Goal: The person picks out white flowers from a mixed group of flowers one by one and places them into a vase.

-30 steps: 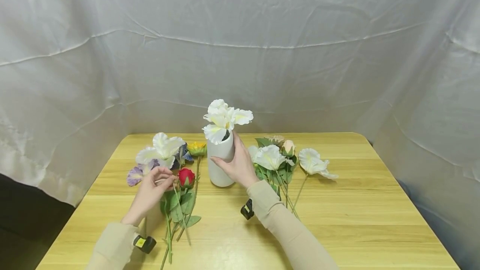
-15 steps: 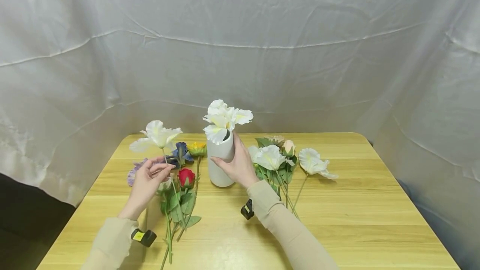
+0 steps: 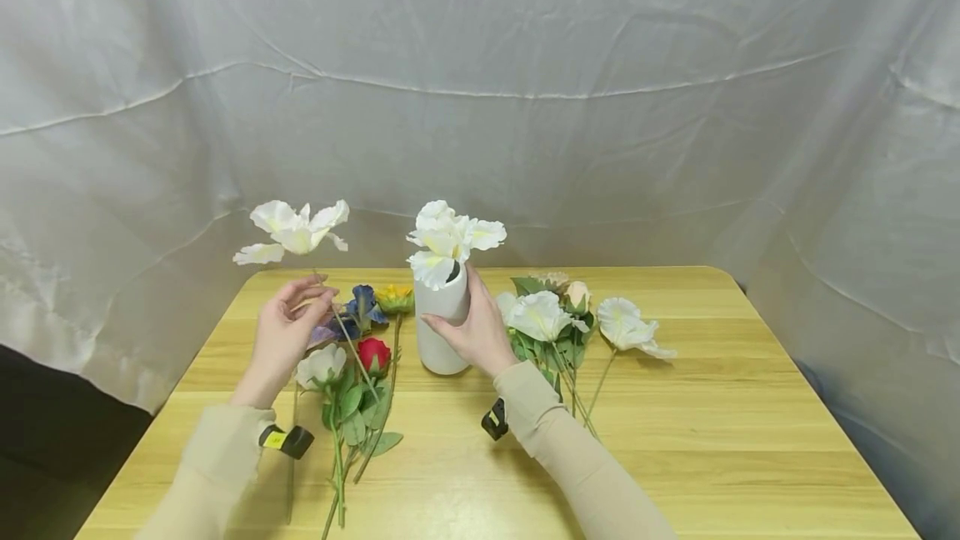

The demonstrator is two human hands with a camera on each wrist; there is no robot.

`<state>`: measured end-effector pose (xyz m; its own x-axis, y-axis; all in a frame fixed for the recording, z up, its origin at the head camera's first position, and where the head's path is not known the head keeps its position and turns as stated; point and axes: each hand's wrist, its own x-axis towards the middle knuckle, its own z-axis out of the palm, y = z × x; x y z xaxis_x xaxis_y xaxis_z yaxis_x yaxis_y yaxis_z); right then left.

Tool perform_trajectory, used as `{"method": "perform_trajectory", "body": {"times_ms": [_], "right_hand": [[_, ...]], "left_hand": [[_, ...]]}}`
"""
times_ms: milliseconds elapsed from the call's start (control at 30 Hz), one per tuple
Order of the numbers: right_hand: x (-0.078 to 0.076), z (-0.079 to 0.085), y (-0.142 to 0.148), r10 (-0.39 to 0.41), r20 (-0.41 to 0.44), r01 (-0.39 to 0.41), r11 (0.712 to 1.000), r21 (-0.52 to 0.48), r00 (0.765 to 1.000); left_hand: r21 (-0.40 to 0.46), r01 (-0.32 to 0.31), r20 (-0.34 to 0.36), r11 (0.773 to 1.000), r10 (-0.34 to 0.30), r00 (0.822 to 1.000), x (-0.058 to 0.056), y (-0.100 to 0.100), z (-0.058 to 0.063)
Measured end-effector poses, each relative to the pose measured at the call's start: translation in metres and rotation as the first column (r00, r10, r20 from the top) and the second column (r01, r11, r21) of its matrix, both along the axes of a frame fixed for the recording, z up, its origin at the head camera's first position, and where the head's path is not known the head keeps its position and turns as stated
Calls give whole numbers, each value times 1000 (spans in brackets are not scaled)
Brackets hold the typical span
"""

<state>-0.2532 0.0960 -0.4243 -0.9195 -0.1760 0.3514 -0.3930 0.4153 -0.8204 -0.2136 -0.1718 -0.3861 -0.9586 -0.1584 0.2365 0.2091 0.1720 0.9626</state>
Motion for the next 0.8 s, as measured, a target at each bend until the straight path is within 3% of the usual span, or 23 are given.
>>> {"method": "perform_trajectory", "body": {"times_ms": [433,800], "right_hand": [[1,0,0,-6,-7,6,1000,5,1000],[1,-2,0,-8,-11,8,1000,11,1000]], "left_hand": [[124,-53,-160,991,73,984,-17,20,59],[268,-3,-391,963,112,914,-25,42,99]]}}
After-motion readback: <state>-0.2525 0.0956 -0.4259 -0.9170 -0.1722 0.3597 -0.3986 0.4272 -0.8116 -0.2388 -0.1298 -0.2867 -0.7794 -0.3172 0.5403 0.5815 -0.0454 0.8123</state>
